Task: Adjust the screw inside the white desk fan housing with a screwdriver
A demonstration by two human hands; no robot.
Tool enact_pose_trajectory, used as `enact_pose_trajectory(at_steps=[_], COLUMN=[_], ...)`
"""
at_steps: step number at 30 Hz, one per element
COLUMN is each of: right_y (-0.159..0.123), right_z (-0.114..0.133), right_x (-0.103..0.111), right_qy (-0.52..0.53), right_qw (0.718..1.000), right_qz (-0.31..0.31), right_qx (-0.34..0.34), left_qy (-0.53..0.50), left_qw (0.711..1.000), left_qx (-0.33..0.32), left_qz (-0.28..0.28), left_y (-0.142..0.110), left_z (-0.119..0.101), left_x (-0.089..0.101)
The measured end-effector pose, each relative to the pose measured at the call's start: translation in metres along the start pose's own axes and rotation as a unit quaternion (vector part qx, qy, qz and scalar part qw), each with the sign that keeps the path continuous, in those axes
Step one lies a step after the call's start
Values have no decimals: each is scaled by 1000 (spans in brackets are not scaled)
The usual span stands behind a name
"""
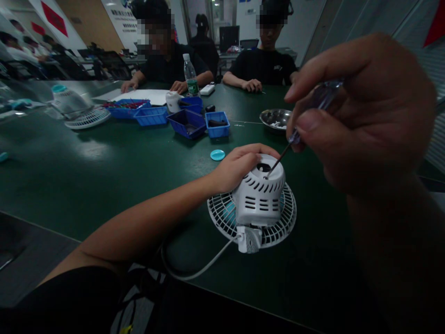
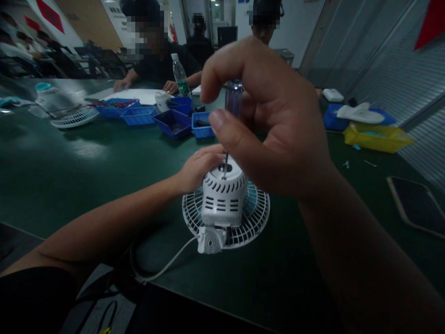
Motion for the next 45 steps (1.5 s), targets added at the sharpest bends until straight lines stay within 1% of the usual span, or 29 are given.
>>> enact_pose_trajectory(at_steps=[1, 3, 7, 10, 14, 18, 22, 24, 26, 31, 33, 36, 40, 45], right_y=[-1, -2, 0, 2, 0, -3, -1, 1, 3, 2, 1, 0, 3, 4], right_z=[-1, -1, 4, 6, 2, -4, 0, 3, 4, 0, -2, -2, 1, 2], right_x=[0, 0, 0, 1, 2, 2, 0, 0, -1, -2, -2, -1, -1, -4], right_qy=[7, -5, -29, -16, 5, 45, 22, 26, 31, 8, 38, 78, 48, 30], right_qw=[1000, 1000, 999, 1000, 999, 999, 999, 998, 998, 1000, 999, 996, 997, 999], right_qz=[1, 10, 3, -5, -17, 0, 8, 12, 11, -10, -10, 9, 12, -7], right_qx=[6, -7, -20, -25, -27, -28, -42, -47, -45, -9, -15, -36, -52, -23], left_qy=[-1, -1, 10, 16, -2, -16, -11, -6, 4, 17, 10, 2, 2, 14], left_qw=[1000, 1000, 1000, 1000, 1000, 1000, 1000, 1000, 1000, 1000, 1000, 1000, 1000, 1000], left_qx=[3, 7, 3, 0, 8, 9, 5, 4, 5, 0, 4, 10, 7, -7], left_qz=[0, 1, -2, -8, 0, 4, -6, -7, -7, -8, -5, -3, -7, -12], left_y=[0, 0, 0, 0, 0, 0, -1, -1, 0, 0, -1, -1, 0, 1], left_z=[1, 1, 0, -1, 1, 2, 1, 0, 0, -2, -2, -3, -2, -1], left_x=[0, 0, 0, 0, 0, 0, 0, 0, -1, 0, 1, 0, -1, -1])
Point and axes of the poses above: each hand's wrist, its own y-axis towards the middle knuckle, its own x-axis out of the back of the hand, z = x × y, the point moved 2 cm from there along y, towards the middle knuckle, and after that the axes turned 3 degrees about y, right-handed, at the moved point
